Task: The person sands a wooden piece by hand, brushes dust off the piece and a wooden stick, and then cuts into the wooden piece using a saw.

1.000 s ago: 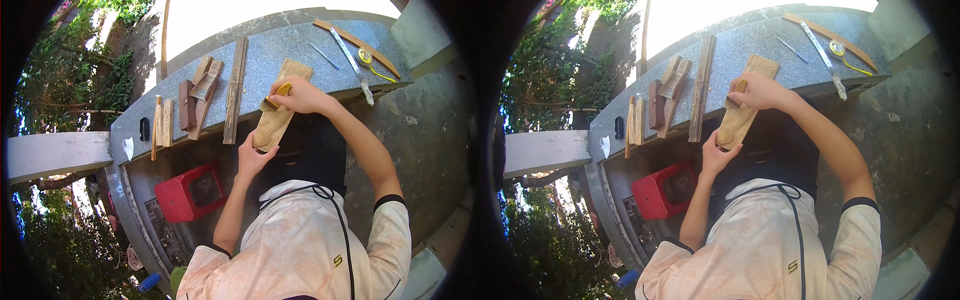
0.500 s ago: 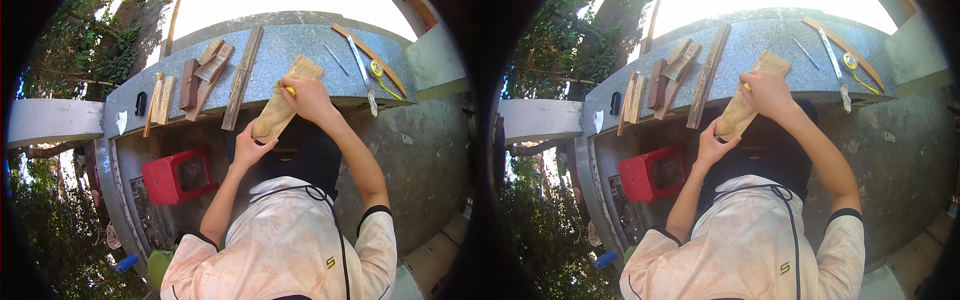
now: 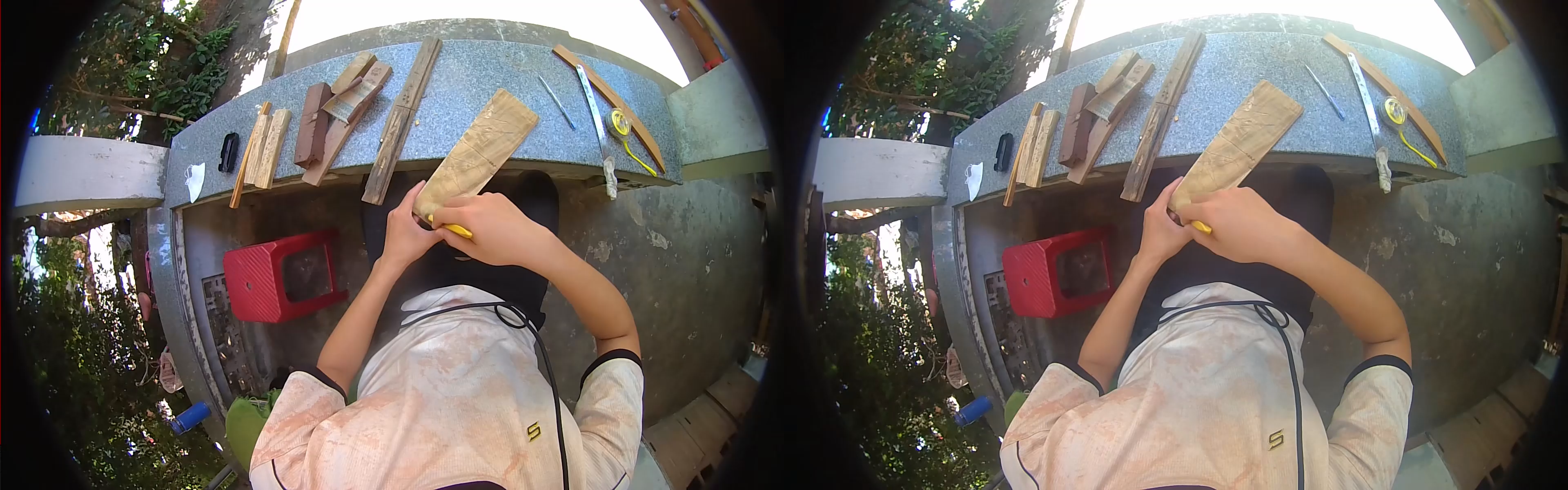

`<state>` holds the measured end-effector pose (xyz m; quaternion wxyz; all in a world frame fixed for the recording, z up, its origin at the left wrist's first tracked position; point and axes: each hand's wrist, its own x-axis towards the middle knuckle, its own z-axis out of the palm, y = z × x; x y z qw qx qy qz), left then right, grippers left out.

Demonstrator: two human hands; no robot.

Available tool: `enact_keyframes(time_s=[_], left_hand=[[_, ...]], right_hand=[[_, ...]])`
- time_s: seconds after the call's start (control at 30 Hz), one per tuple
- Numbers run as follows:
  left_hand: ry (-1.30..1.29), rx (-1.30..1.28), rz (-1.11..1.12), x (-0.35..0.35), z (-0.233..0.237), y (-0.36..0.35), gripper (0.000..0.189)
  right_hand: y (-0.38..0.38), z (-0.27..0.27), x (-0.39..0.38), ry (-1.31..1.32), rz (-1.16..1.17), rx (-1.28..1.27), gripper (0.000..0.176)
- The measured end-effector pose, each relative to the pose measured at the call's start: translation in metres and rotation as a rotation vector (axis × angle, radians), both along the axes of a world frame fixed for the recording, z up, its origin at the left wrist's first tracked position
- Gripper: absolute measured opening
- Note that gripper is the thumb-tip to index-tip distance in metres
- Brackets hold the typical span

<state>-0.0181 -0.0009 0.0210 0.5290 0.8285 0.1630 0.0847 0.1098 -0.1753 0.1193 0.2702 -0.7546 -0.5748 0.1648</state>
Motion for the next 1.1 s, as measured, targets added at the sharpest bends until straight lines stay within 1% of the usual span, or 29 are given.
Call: enact_keyframes(time_s=[0.03, 0.1, 0.13, 0.17, 0.23, 0.27, 0.3, 0.37, 0.43, 0.47, 0.57, 0.6, 0.63, 0.7, 0.73, 0.77, 0.83, 0.9, 0.93, 0.97, 1.03, 1.07, 1.1], left_hand=[[-0.012, 0.002, -0.003, 0.002, -0.003, 0.001, 0.101], [-0.041, -0.007, -0.003, 0.001, -0.013, 0.002, 0.100], [-0.065, -0.018, 0.005, 0.003, -0.018, 0.003, 0.099], [-0.098, -0.026, 0.017, 0.007, -0.023, 0.005, 0.098], [-0.023, 0.001, 0.026, 0.013, -0.011, 0.006, 0.100], [0.025, 0.012, 0.029, 0.011, -0.007, 0.005, 0.100], [-0.005, 0.010, 0.029, 0.011, -0.011, 0.007, 0.101], [-0.065, 0.001, 0.021, 0.012, -0.023, 0.010, 0.103], [-0.026, -0.112, 0.020, 0.012, -0.021, 0.009, 0.104], [-0.014, -0.166, 0.026, 0.013, -0.019, 0.009, 0.104], [0.072, -0.069, -0.002, 0.015, -0.011, 0.010, 0.104], [0.060, -0.050, 0.002, 0.012, -0.011, 0.009, 0.104], [0.041, -0.031, 0.004, 0.013, -0.011, 0.009, 0.105], [0.006, -0.024, 0.005, 0.016, -0.012, 0.011, 0.105], [-0.003, -0.040, 0.007, 0.015, -0.016, 0.011, 0.105], [-0.013, -0.057, 0.008, 0.014, -0.019, 0.011, 0.105], [0.032, -0.057, -0.004, 0.013, -0.011, 0.008, 0.102], [0.046, -0.045, 0.000, 0.012, -0.010, 0.009, 0.102], [0.035, -0.034, 0.002, 0.012, -0.013, 0.009, 0.103], [0.020, -0.021, 0.003, 0.014, -0.016, 0.011, 0.105], [0.003, -0.048, -0.003, 0.015, -0.016, 0.012, 0.105], [-0.004, -0.064, -0.005, 0.013, -0.016, 0.011, 0.105], [-0.005, -0.043, -0.007, 0.011, -0.018, 0.010, 0.104]], right_hand=[[-0.003, 0.003, 0.004, 0.051, 0.040, -0.012, 0.014], [-0.006, -0.010, 0.039, -0.052, -0.247, 0.101, 0.014], [-0.005, -0.013, 0.053, -0.194, -0.437, 0.070, 0.013], [-0.006, -0.015, 0.051, -0.199, -0.402, 0.049, 0.013], [-0.003, -0.010, 0.029, -0.201, -0.328, 0.010, 0.012], [-0.002, -0.010, 0.008, -0.175, -0.195, 0.057, 0.011], [-0.002, 0.000, -0.004, -0.117, -0.005, 0.030, 0.010], [-0.008, 0.004, 0.008, -0.002, 0.051, -0.003, 0.010], [-0.017, -0.009, 0.048, -0.065, -0.220, 0.063, 0.014], [-0.018, -0.008, 0.061, -0.142, -0.390, 0.045, 0.014], [-0.013, -0.008, 0.035, -0.213, -0.257, 0.000, 0.012], [-0.010, -0.009, 0.018, -0.174, -0.128, 0.042, 0.013], [-0.010, 0.005, 0.011, -0.052, -0.001, -0.032, 0.014], [-0.014, 0.004, 0.027, 0.092, -0.044, 0.032, 0.016], [-0.016, 0.000, 0.044, 0.032, -0.203, 0.010, 0.016], [-0.019, -0.011, 0.062, -0.045, -0.359, 0.066, 0.016], [-0.016, -0.005, 0.063, -0.291, -0.512, -0.098, 0.015], [-0.011, -0.008, 0.032, -0.202, -0.255, -0.001, 0.013], [-0.008, -0.001, 0.017, -0.163, -0.127, -0.083, 0.012], [-0.008, 0.010, 0.014, -0.004, 0.013, -0.141, 0.015], [-0.016, 0.000, 0.035, 0.086, -0.067, 0.048, 0.018], [-0.019, -0.001, 0.052, 0.057, -0.222, -0.039, 0.016], [-0.018, -0.001, 0.065, -0.071, -0.356, 0.025, 0.014]])
